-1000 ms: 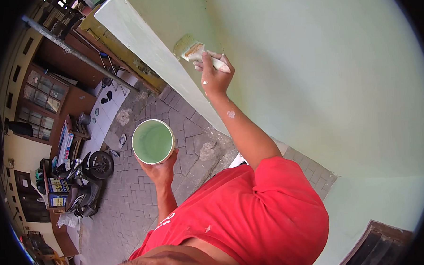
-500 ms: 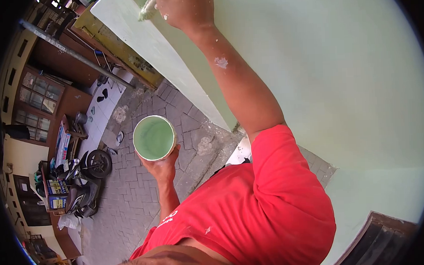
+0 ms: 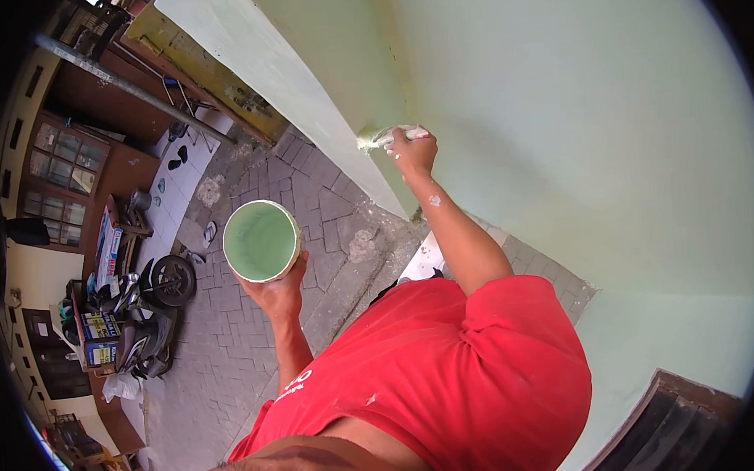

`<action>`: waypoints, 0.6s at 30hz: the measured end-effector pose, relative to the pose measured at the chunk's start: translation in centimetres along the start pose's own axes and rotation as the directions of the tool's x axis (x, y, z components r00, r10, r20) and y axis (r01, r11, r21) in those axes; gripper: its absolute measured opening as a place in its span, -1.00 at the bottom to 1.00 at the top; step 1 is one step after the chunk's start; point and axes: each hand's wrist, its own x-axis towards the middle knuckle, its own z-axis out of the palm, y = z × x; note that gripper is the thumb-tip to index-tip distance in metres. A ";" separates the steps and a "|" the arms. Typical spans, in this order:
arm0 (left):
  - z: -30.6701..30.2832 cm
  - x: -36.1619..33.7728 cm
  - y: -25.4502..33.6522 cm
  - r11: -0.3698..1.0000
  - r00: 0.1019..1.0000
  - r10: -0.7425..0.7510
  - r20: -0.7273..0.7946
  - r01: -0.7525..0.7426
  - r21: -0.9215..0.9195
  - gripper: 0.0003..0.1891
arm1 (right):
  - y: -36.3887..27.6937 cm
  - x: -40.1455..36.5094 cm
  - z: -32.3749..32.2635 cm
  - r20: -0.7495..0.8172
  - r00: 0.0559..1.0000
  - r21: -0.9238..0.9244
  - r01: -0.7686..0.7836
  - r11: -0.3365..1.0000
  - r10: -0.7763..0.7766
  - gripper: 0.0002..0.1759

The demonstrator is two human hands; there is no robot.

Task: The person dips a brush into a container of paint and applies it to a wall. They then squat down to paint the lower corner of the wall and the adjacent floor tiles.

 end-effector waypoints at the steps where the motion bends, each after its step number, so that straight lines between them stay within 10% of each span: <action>1: 0.0 0.2 0.0 0.999 1.000 0.019 0.009 -0.020 0.039 0.14 | -1.5 0.7 0.3 0.064 0.996 -0.139 0.072 0.988 -0.064 -0.85; 6: 0.6 0.5 -0.1 0.998 1.000 0.015 0.011 -0.014 -0.058 0.14 | -17.8 -1.1 6.2 0.314 0.819 -0.267 0.561 0.783 -0.480 -0.80; 10: 0.9 0.7 1.3 0.997 0.999 -0.031 0.045 0.034 -0.068 0.14 | -29.0 -5.2 7.0 0.298 0.718 0.147 0.617 0.773 -0.630 -0.82; 14: 1.2 0.6 0.7 0.995 1.000 -0.009 0.023 0.011 -0.095 0.14 | -29.6 -4.8 8.9 0.116 0.620 0.693 0.509 0.510 -0.776 -0.83; 18: 1.1 0.6 1.0 0.996 1.000 -0.001 0.022 0.003 -0.089 0.14 | -20.0 -2.7 9.9 0.040 0.660 0.665 0.543 0.513 -0.750 -0.82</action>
